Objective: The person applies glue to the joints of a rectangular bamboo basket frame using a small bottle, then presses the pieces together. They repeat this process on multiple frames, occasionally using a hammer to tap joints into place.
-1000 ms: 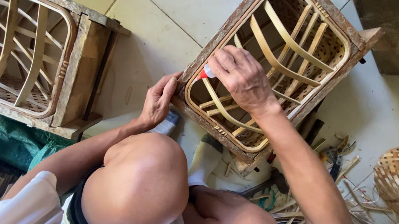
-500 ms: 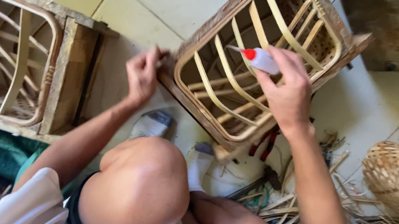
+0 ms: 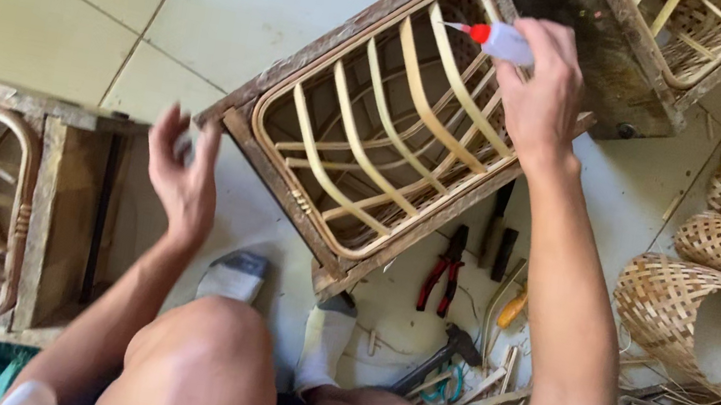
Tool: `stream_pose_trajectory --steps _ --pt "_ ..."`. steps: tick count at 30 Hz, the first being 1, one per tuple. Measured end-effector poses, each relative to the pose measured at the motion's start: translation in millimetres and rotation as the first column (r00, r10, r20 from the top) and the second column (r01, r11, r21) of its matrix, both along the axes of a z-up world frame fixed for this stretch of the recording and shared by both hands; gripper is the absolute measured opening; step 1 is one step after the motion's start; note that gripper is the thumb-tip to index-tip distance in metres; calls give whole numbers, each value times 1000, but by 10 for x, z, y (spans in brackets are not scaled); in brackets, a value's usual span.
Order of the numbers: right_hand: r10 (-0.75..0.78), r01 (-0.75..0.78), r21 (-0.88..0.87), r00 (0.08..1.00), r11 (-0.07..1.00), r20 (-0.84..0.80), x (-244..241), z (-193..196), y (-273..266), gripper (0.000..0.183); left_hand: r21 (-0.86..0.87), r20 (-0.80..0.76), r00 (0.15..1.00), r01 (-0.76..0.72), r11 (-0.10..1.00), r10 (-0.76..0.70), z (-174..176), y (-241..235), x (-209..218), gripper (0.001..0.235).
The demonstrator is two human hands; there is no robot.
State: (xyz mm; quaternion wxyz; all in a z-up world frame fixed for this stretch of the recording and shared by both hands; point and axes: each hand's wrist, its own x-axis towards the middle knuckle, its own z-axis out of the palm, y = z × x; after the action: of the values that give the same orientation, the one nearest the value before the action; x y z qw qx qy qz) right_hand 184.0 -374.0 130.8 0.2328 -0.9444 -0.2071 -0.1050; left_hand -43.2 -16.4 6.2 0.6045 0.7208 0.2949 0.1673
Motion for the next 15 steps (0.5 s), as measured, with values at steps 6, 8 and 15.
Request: stream_pose_trajectory --steps 6,8,15 --pt "113 -72 -212 976 975 188 608 -513 18 34 -375 -315 896 186 908 -314 -53 -237 -330 114" --pt "160 -80 -310 957 948 243 748 -601 40 35 -509 -352 849 179 842 -394 -106 -282 -296 118" --pt "253 -147 -341 922 928 292 848 -656 117 39 -659 -273 803 245 711 -530 -100 -312 -217 95"
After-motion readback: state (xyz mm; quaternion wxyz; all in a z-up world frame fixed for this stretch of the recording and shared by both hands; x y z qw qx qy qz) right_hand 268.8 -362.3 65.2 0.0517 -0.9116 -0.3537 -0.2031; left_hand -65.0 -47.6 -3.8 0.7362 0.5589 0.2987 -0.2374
